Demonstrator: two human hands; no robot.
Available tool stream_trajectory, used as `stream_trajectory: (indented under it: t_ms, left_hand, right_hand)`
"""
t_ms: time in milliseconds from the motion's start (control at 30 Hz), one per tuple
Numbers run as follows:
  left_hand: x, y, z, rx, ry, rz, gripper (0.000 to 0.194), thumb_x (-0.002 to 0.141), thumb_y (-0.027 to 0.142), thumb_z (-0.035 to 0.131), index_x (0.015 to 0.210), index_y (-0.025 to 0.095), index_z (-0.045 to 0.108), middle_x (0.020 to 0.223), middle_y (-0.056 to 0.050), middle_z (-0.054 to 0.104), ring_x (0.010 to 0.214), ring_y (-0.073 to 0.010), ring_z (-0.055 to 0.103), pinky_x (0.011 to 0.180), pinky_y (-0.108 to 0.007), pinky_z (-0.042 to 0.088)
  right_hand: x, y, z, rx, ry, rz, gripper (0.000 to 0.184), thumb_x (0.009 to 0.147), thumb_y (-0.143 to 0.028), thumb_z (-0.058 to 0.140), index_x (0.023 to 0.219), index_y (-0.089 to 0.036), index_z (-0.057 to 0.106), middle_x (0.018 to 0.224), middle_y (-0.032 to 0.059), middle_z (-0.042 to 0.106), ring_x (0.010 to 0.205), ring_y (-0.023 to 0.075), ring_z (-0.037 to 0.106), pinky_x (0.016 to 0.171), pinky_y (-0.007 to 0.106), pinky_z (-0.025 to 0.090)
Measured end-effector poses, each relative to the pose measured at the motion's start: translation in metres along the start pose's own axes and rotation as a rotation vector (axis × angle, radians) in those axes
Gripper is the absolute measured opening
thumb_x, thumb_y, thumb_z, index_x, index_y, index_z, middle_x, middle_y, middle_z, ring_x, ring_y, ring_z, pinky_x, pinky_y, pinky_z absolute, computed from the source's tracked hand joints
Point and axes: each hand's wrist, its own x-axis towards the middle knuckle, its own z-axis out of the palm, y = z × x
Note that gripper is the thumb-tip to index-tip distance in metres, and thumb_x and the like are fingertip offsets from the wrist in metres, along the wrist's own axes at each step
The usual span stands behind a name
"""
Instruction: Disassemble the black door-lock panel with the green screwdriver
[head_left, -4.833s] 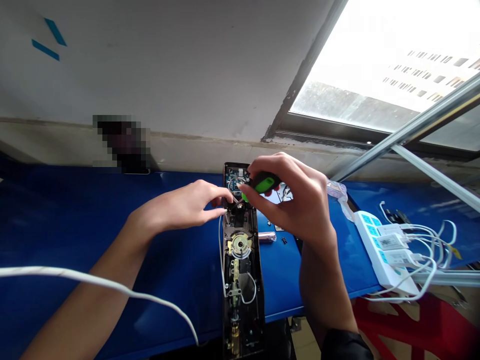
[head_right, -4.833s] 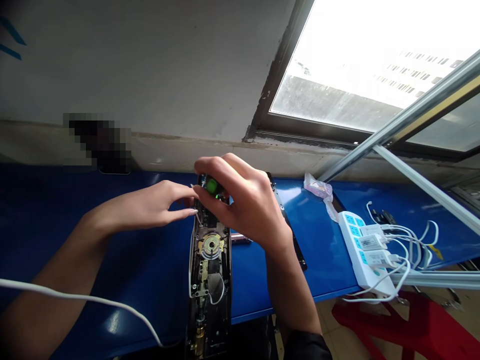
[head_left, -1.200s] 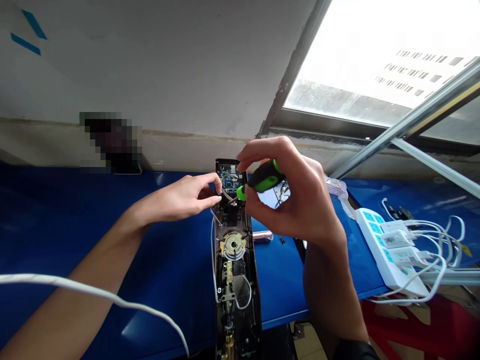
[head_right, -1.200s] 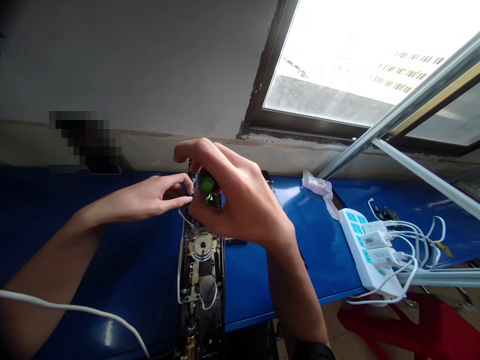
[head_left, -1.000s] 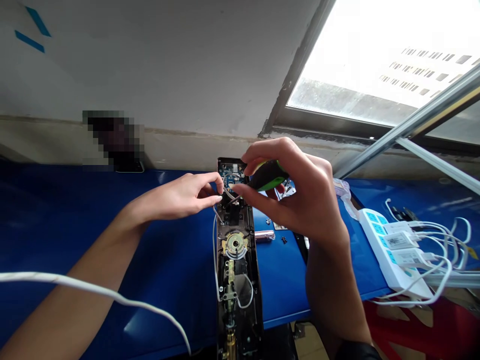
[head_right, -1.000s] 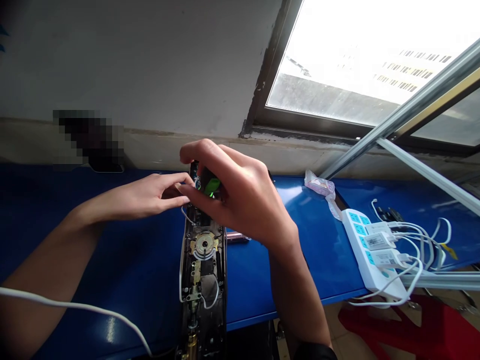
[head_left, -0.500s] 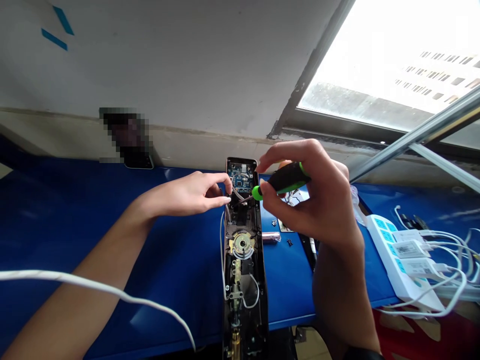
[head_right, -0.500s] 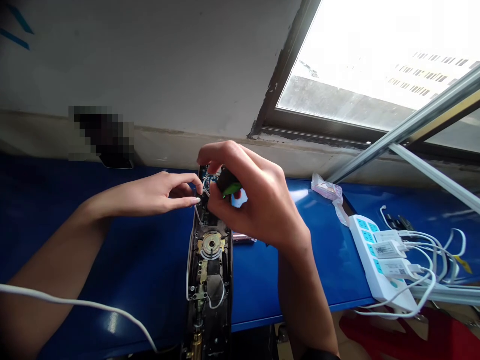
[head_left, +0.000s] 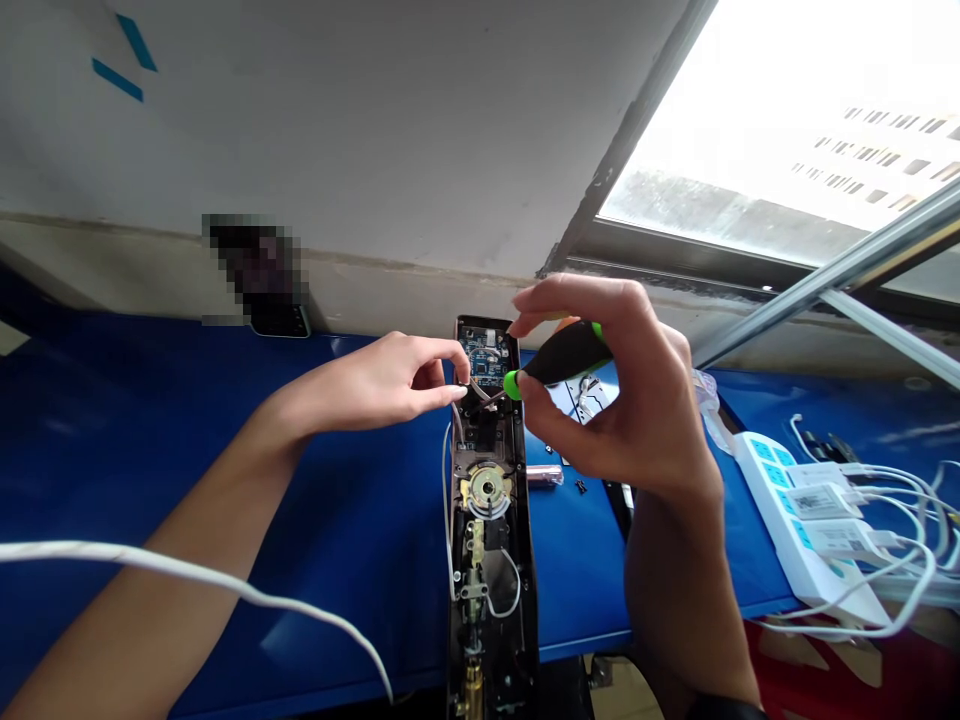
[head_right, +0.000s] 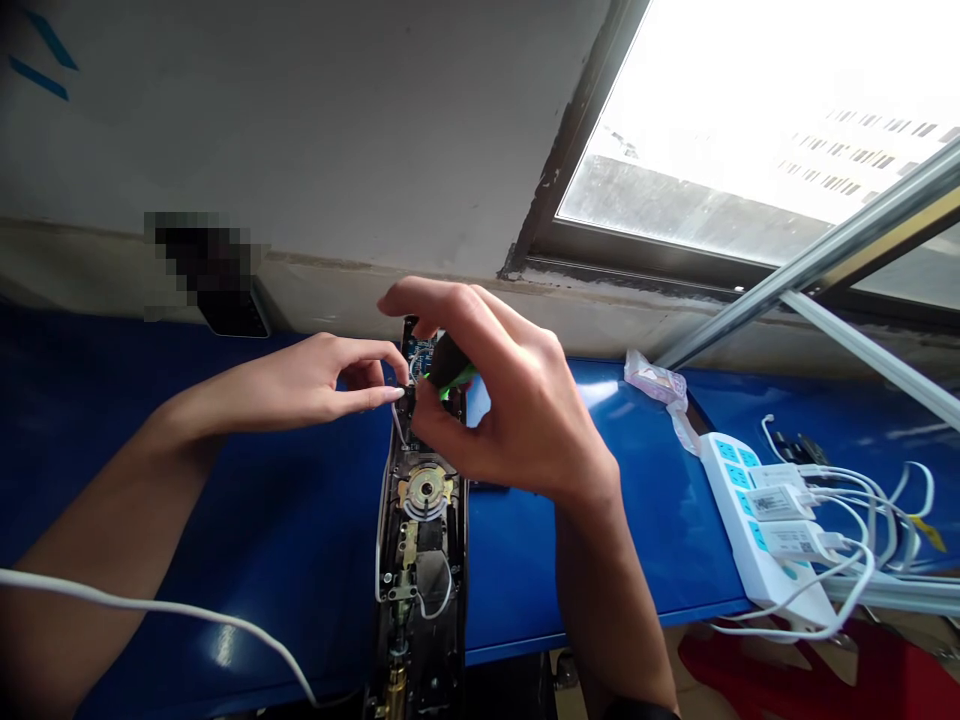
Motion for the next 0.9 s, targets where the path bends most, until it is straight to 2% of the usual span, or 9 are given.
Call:
stream_trajectory:
  t_ms: [167,333,367,500,567,667,833,900]
  left_hand:
    - [0.0,0.001,0.0,-0.023,0.039,0.034,0.027,0.094,0.046,0.06,0.108,0.025,0.069,0.084,0.001,0.073,0.074,-0.0177,0.065,0.067,-0.027,0.047]
    - [0.0,0.002,-0.001,-0.031,0.025,0.04,0.026,0.095,0.045,0.061,0.109,0.025,0.069,0.087,0.002,0.074,0.075,-0.0162,0.066,0.068,-0.025,0.048]
    - [0.0,0.003,-0.001,-0.03,0.019,0.041,0.026,0.095,0.044,0.061,0.11,0.024,0.069,0.086,0.002,0.074,0.074,-0.0157,0.066,0.067,-0.024,0.048]
    - [0.0,0.004,-0.001,-0.013,0.011,0.048,0.024,0.095,0.042,0.061,0.109,0.024,0.07,0.083,0.003,0.073,0.072,-0.0145,0.064,0.065,-0.023,0.046]
    - [0.0,0.004,0.0,-0.009,0.009,0.045,0.024,0.095,0.041,0.061,0.109,0.024,0.069,0.084,0.003,0.073,0.073,-0.0144,0.065,0.066,-0.023,0.047]
    - [0.001,0.002,0.0,-0.007,-0.006,0.047,0.024,0.095,0.041,0.062,0.111,0.025,0.069,0.085,0.005,0.074,0.074,-0.0139,0.065,0.066,-0.022,0.047]
    - [0.001,0.001,0.0,0.008,-0.016,0.051,0.024,0.096,0.041,0.061,0.111,0.025,0.07,0.083,0.005,0.073,0.071,-0.0132,0.064,0.063,-0.021,0.046]
    - [0.001,0.001,0.0,0.008,-0.019,0.044,0.025,0.096,0.041,0.061,0.112,0.025,0.07,0.085,0.004,0.074,0.072,-0.0136,0.065,0.064,-0.021,0.046]
  right_hand:
    - [-0.001,0.004,0.002,-0.019,0.049,0.01,0.05,0.088,-0.017,0.074,0.131,-0.036,0.058,0.108,0.0018,0.074,0.075,0.0187,0.072,0.067,0.037,0.064]
    - [-0.001,-0.004,0.001,0.033,-0.007,0.069,0.065,0.084,-0.015,0.071,0.138,-0.044,0.05,0.133,0.0008,0.067,0.104,0.0261,0.072,0.078,0.041,0.067]
    - [-0.001,-0.005,0.001,0.014,-0.013,0.077,0.063,0.085,-0.016,0.072,0.137,-0.044,0.051,0.13,0.0005,0.068,0.104,0.0256,0.072,0.078,0.041,0.067]
    - [-0.001,-0.003,0.0,-0.072,-0.007,0.058,0.041,0.093,-0.021,0.069,0.13,-0.037,0.057,0.108,0.0011,0.072,0.083,0.0187,0.071,0.073,0.037,0.066]
    - [-0.001,-0.004,0.001,-0.061,0.002,0.045,0.041,0.092,-0.017,0.066,0.128,-0.034,0.058,0.112,0.0025,0.071,0.086,0.0191,0.072,0.078,0.038,0.066]
    - [0.0,-0.007,0.0,-0.011,0.0,0.063,0.05,0.087,-0.012,0.067,0.13,-0.034,0.055,0.124,0.0029,0.068,0.098,0.0221,0.072,0.083,0.039,0.066]
    - [0.005,-0.013,-0.007,-0.079,-0.083,0.071,0.029,0.097,-0.019,0.063,0.121,-0.034,0.055,0.112,0.0013,0.071,0.093,0.0197,0.073,0.08,0.038,0.066]
    - [0.005,-0.014,-0.009,-0.085,-0.111,0.076,0.034,0.095,-0.016,0.063,0.122,-0.034,0.055,0.116,0.0027,0.071,0.094,0.0209,0.073,0.081,0.039,0.066]
